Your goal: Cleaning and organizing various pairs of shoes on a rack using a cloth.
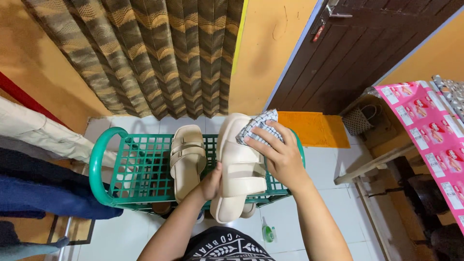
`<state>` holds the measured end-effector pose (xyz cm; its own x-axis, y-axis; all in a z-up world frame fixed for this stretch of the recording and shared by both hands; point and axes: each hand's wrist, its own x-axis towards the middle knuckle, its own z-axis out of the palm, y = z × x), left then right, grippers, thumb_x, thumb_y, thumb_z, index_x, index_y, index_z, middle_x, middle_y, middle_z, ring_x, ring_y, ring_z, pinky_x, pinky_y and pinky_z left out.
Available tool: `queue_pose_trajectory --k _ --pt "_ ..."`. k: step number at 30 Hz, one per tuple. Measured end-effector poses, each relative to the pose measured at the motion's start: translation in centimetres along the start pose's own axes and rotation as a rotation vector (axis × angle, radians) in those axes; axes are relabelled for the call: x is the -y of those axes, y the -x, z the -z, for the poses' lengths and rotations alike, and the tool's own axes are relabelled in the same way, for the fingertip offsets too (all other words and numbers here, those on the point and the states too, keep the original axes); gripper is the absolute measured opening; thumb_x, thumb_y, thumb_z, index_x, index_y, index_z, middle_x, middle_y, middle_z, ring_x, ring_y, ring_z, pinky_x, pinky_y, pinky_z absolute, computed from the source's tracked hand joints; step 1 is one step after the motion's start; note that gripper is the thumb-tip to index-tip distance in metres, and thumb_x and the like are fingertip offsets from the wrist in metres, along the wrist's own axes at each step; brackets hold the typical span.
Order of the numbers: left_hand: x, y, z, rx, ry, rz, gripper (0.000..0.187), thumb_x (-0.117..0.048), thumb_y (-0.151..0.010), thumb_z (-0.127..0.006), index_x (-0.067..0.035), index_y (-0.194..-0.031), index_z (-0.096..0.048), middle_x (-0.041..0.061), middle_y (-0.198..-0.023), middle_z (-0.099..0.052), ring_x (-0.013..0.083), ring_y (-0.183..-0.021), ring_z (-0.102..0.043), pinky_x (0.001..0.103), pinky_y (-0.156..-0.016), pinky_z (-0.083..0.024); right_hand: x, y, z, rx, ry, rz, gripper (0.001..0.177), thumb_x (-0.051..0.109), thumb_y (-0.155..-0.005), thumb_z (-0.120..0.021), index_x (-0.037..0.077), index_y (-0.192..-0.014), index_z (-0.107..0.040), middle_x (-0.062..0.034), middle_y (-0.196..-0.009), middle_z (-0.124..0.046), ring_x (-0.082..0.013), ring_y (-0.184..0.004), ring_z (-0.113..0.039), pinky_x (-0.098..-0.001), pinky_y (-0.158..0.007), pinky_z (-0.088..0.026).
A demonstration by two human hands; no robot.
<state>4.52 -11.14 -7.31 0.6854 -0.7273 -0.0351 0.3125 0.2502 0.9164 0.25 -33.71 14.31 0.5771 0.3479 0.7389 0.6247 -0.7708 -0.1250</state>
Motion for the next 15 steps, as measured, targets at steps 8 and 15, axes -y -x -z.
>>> queue_pose_trajectory --k 8,15 --pt "0.3 -0.5 -0.5 -0.016 -0.084 -0.023 0.088 -0.070 -0.100 -0.019 -0.002 -0.151 -0.045 0.013 -0.143 -0.060 0.0221 -0.130 -0.058 0.036 -0.111 -0.045 -0.5 -0.6 1.1 0.034 0.011 0.042 0.042 0.001 -0.083 -0.068 0.023 -0.118 -0.075 0.0022 -0.132 -0.067 -0.0318 -0.129 -0.056 -0.0478 -0.105 -0.044" --pt "-0.7 -0.4 0.0 -0.002 0.072 0.003 0.086 -0.067 -0.100 -0.018 -0.003 -0.149 -0.047 0.014 -0.137 -0.063 0.0207 -0.126 -0.061 0.036 -0.107 -0.049 -1.5 1.1 0.2 0.039 -0.015 -0.057 0.053 -0.010 -0.080 -0.059 0.020 -0.120 -0.075 -0.0006 -0.134 -0.067 -0.0323 -0.133 -0.055 -0.0472 -0.110 -0.043"
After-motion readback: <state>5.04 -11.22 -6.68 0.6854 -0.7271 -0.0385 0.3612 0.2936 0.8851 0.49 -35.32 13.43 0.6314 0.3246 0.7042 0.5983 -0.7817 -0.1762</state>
